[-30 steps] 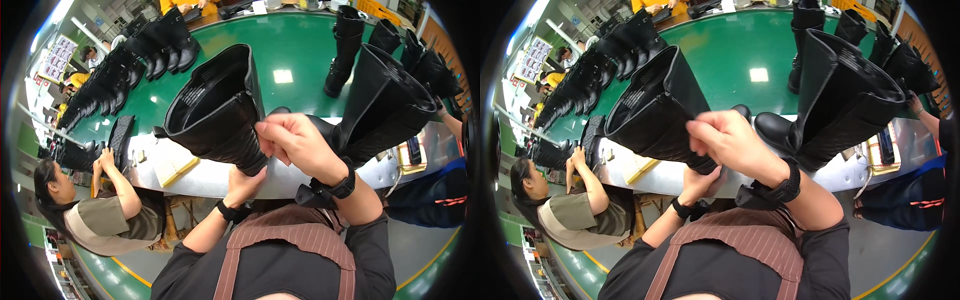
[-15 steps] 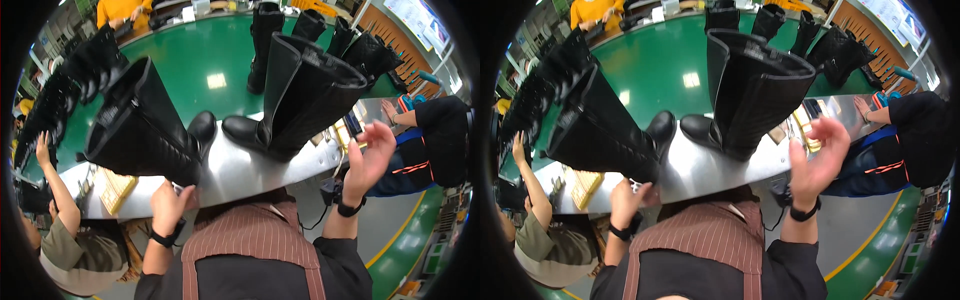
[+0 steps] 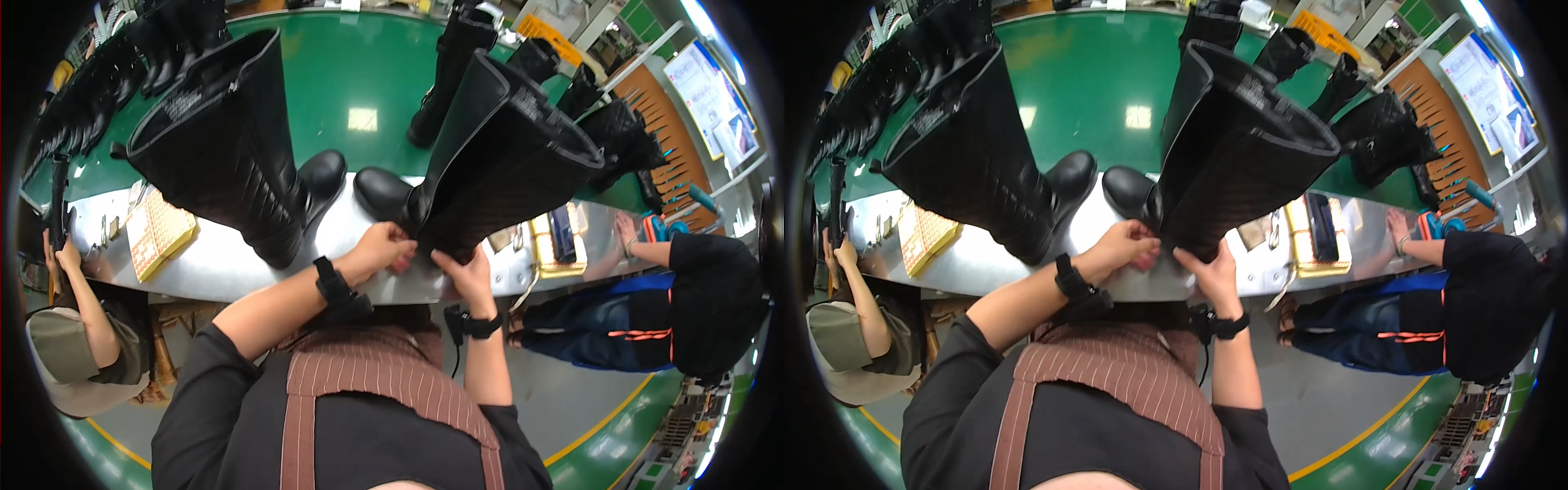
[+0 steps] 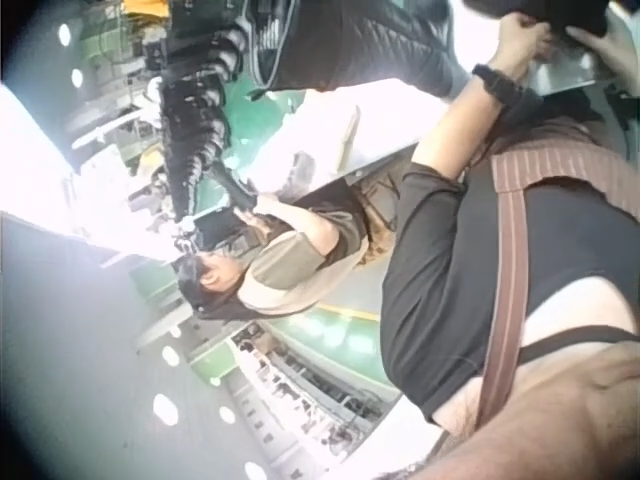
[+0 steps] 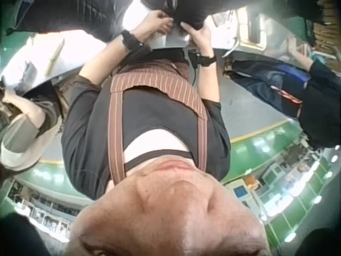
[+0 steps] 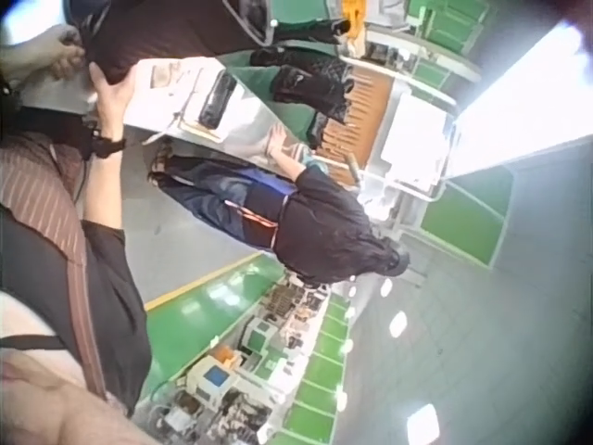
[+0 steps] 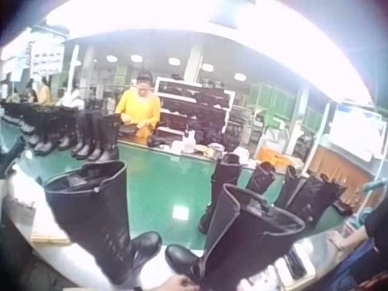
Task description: Inspecting and cleaning black boots on a production line in a shoe factory.
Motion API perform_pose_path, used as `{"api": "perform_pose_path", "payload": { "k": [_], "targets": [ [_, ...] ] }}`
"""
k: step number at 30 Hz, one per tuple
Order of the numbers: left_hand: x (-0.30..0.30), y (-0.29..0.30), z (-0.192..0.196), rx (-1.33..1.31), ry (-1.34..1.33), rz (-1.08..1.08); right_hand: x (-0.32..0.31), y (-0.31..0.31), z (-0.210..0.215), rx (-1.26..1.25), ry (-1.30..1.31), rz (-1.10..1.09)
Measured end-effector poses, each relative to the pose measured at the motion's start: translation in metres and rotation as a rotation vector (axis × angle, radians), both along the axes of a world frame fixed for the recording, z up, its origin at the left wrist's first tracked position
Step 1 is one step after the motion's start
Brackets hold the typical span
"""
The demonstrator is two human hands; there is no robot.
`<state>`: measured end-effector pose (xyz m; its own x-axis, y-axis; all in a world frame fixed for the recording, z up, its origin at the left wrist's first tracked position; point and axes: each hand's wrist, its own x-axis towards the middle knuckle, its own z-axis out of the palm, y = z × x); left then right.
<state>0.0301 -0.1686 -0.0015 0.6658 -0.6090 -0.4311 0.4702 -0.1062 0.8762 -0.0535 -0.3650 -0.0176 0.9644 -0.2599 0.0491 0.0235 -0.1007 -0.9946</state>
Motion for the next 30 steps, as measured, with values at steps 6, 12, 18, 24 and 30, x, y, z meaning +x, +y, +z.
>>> {"api": "perform_pose_path", "payload": {
  "k": [6, 12, 18, 24, 30],
  "targets": [
    [0.012, -0.003, 0.012, 0.213, -0.027, -0.199, 0.003, -0.006, -0.002, -0.09, -0.027, -0.001],
    [0.026, -0.001, 0.009, -0.018, 0.196, -0.357, 0.007, -0.005, 0.005, -0.259, -0.058, 0.039],
    [0.02, 0.004, 0.023, -0.067, 0.203, -0.254, 0.001, 0.004, 0.014, -0.372, -0.074, -0.026],
    [0.011, 0.01, 0.109, -0.31, 0.043, -0.183, 0.001, 0.007, 0.023, -0.379, -0.038, -0.038],
    [0.001, 0.018, 0.188, -0.282, -0.125, -0.163, 0.0, 0.009, 0.029, -0.43, -0.089, 0.006]
  ]
}}
